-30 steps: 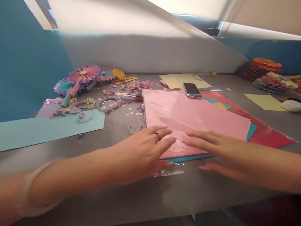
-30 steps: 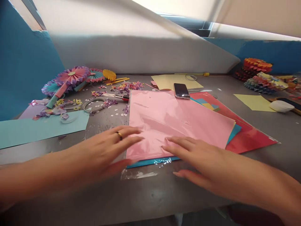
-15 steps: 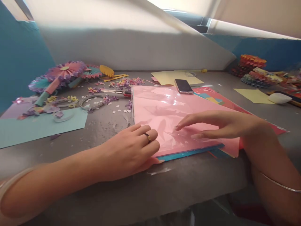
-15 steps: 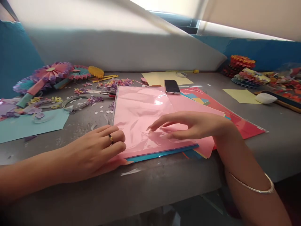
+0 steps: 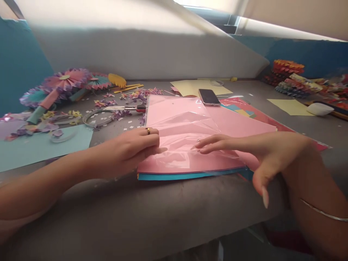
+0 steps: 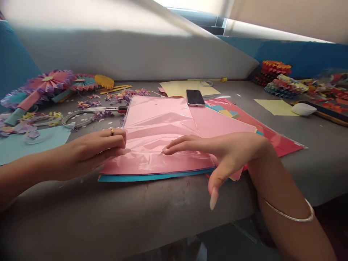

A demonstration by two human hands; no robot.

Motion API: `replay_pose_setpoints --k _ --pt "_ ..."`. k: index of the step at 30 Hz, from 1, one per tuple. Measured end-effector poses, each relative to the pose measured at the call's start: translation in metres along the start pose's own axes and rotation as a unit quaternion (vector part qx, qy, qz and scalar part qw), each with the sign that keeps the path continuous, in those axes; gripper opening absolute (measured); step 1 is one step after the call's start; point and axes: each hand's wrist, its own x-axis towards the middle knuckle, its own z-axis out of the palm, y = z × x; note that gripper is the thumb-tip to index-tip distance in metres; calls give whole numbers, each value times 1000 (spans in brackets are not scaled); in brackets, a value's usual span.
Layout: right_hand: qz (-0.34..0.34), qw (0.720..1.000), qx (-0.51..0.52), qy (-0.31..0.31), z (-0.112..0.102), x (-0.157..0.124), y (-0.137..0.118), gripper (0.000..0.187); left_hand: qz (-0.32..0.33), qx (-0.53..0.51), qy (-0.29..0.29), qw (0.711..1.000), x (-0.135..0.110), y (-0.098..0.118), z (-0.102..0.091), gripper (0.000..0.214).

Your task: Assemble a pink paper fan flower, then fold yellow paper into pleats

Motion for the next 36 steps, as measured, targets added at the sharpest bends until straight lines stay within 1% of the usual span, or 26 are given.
replay_pose_setpoints --k 5,8,9,11,13,15,17,19,20,22,23,25,27,28,29,31,32,34,36 --pt "22 999 -22 20 4 -7 -11 56 -5 -19 -16 1000 -3 -1 -3 24" --pt "8 998 -54 20 6 -12 -18 55 0 -6 -1 1000 -3 -2 -5 25" --pt "1 997 -73 30 7 -13 -22 54 3 1 6 1000 -2 -4 -6 25" --pt "-18 988 -134 74 10 -12 -31 47 7 17 20 1000 -2 -7 -8 25" --pt "-39 970 -202 133 13 -9 -41 38 5 30 27 999 -3 -10 -12 25" --pt "-62 953 -243 172 14 -5 -50 34 3 41 26 999 -4 -13 -16 26" --pt "-69 955 -228 175 13 -2 -53 33 0 49 15 999 -6 -14 -20 28" --pt "-51 972 -171 154 9 1 -51 31 -14 58 8 998 -7 -12 -24 29" --pt "-33 980 -136 141 6 3 -48 30 -24 61 19 998 -8 -10 -24 28" --pt "3 990 -78 121 0 7 -43 29 -30 63 74 995 -9 -1 -23 22" --pt "16 992 -57 114 -3 8 -40 28 -19 64 107 992 -9 4 -20 19" --pt "24 993 -37 105 -6 10 -38 28 33 83 153 984 -10 14 -13 16" --pt "22 993 -39 111 -7 10 -39 26 82 151 157 973 -10 22 -4 25" --pt "22 992 -43 114 -6 10 -40 25 94 189 153 965 -10 24 1 26" --pt "22 992 -48 115 -6 9 -41 24 97 221 144 960 -10 25 4 22" --pt "25 991 -57 114 -3 4 -44 22 89 250 112 958 -9 25 8 6" --pt "25 991 -64 111 0 1 -45 21 86 247 84 961 -9 24 8 2" --pt "13 991 -92 100 5 -6 -46 23 91 231 19 968 -10 22 6 5" --pt "-9 989 -128 74 11 -16 -45 35 107 208 -30 972 -9 21 3 9"
